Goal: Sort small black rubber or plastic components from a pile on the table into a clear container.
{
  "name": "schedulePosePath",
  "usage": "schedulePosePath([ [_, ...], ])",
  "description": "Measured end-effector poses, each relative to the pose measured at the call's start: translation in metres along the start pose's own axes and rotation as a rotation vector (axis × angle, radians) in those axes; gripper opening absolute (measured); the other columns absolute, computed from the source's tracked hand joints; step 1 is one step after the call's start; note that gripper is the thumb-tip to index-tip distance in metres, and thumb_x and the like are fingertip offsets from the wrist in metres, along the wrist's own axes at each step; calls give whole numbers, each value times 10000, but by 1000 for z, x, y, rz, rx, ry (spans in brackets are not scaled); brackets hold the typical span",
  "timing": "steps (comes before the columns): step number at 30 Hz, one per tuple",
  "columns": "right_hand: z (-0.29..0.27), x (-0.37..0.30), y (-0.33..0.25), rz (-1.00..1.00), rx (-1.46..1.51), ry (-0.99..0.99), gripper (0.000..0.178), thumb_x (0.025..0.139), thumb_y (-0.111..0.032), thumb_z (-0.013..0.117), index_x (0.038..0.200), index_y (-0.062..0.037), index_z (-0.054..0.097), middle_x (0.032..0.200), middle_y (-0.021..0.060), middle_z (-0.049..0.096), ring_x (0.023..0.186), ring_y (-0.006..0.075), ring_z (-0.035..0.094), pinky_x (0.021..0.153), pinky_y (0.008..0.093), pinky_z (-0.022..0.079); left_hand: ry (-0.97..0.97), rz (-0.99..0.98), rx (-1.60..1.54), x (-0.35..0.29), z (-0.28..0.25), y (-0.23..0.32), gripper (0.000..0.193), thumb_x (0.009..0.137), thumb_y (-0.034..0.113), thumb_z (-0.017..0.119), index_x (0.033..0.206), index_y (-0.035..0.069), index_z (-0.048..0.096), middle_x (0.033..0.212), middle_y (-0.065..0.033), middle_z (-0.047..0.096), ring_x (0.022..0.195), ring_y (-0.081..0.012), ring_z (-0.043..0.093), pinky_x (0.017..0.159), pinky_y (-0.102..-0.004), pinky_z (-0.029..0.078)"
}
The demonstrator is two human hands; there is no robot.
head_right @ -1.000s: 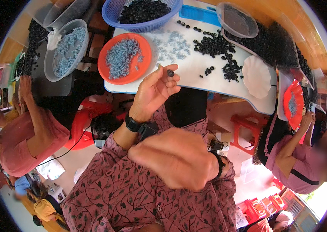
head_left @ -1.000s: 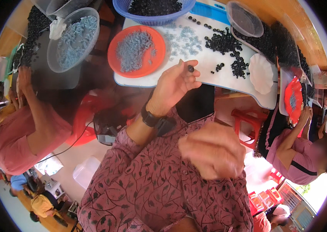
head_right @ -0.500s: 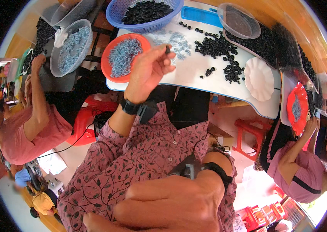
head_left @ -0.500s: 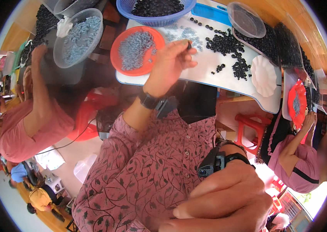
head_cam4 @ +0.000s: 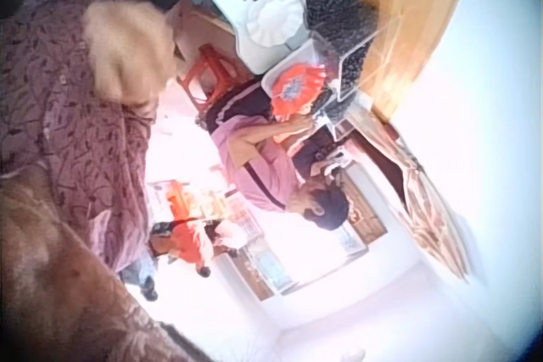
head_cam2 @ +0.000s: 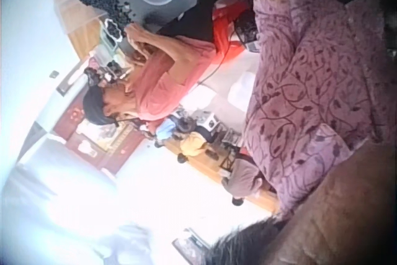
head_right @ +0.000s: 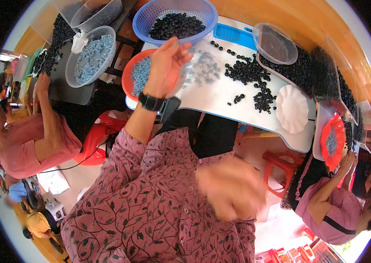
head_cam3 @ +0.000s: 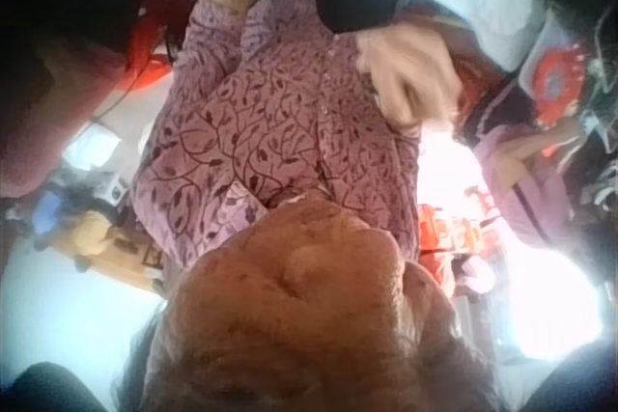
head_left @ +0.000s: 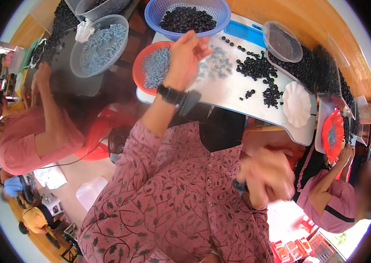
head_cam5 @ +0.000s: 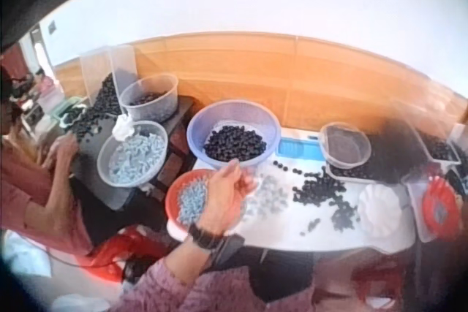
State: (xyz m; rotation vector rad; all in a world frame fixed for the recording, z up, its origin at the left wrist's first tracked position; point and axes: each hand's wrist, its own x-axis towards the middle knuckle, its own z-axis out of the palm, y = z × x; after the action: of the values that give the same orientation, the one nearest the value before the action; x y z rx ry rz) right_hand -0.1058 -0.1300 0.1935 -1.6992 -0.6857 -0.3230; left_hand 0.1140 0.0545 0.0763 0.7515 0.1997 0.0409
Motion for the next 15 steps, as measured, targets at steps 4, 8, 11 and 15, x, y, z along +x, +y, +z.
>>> schedulePosePath([
  [4, 10, -14, 57, 362, -175, 157, 191, 842, 87, 630, 1014, 17, 673, 872, 102, 643, 637, 127, 612, 557, 228, 487, -64, -160, 67, -32, -30, -20, 258, 983, 90, 503, 1182, -70, 536, 1016, -179, 645, 786, -172, 618, 754, -346, 565],
  [8, 3, -47, 118, 537, -224, 169, 158, 875, 49, 632, 1024, 21, 676, 860, 57, 627, 645, 82, 591, 570, 198, 462, -55, -224, 341, -68, -40, -38, 204, 950, 128, 592, 1085, -22, 623, 912, -104, 675, 666, -101, 583, 634, -270, 545],
  [11, -1, -54, 142, 574, -312, 221, 101, 875, 1, 639, 970, -7, 671, 791, 77, 610, 619, 127, 600, 554, 247, 471, -77, -252, 485, -77, -45, -60, 164, 910, 156, 665, 980, 8, 684, 842, -50, 682, 593, -71, 559, 548, -217, 505],
  [15, -7, -59, 164, 561, -500, 243, 118, 860, -9, 642, 976, -6, 665, 825, 125, 618, 663, 215, 606, 604, 313, 473, -266, -116, 909, -85, -39, -84, 154, 898, 158, 670, 971, 26, 704, 821, -44, 681, 634, -93, 597, 552, -216, 472],
])
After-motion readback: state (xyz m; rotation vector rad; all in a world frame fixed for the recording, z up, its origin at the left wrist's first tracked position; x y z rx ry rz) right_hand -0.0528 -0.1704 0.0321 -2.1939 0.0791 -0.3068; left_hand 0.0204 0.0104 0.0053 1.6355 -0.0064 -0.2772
